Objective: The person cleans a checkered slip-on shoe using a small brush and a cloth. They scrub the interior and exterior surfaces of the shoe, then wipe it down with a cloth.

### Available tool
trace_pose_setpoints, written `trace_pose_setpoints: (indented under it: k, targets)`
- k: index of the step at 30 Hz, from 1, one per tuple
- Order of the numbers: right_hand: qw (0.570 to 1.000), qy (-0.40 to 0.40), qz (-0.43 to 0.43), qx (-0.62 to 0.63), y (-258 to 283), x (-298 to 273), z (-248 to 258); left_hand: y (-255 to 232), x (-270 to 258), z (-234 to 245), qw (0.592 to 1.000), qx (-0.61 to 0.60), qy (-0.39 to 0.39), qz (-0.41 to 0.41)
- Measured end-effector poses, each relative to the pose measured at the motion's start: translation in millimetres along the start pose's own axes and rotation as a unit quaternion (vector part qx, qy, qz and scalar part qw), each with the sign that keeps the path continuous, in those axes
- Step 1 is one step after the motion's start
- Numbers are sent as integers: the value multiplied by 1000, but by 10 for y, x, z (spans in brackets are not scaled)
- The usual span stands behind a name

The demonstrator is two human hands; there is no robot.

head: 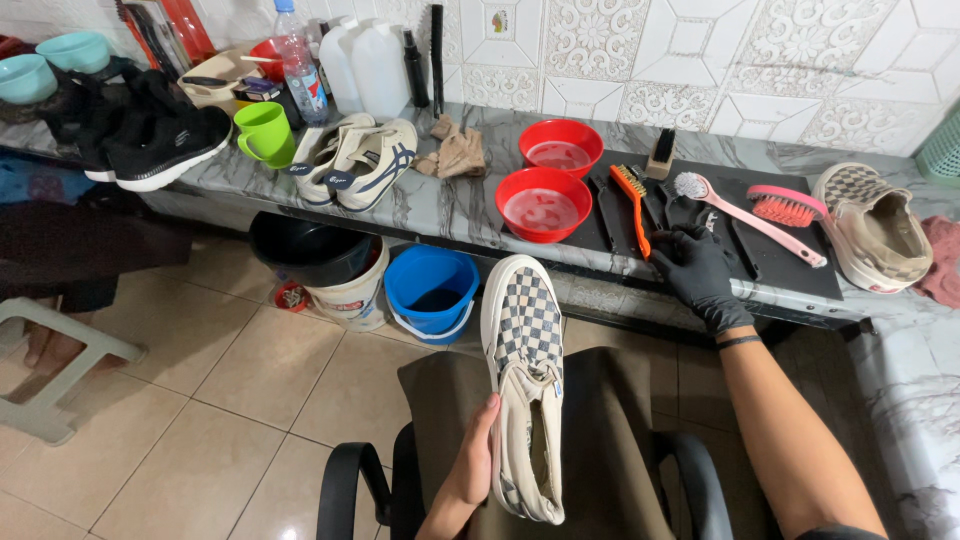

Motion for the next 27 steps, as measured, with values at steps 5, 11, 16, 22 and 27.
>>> trace_pose_setpoints:
  k: [5, 11, 16, 22, 27]
  targets:
    - [1000, 1, -6, -7, 25, 3, 9, 19, 4, 0, 1000, -3, 1, -4]
    - [1000, -2, 19, 8, 34, -1, 8, 22, -3, 11, 1000, 10, -5, 9]
    - [1000, 1, 30, 3, 28, 53, 4, -9, -17, -8, 1000, 6, -11, -3]
    - [997, -16, -67, 34, 91, 262, -95, 13, 16, -6, 1000, 12, -11, -4]
    - [972, -40, 20, -231, 322, 454, -303, -106, 1, -46, 1000, 29, -4, 2]
Point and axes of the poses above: each hand's wrist, its own x-axis towards the middle knuckle, its own z-axis out of the back of the hand, y = z × x, the point moved 2 cm from there along x, towards the middle knuckle, and after that the axes turned 8 degrees about x, right-handed, at the moved point
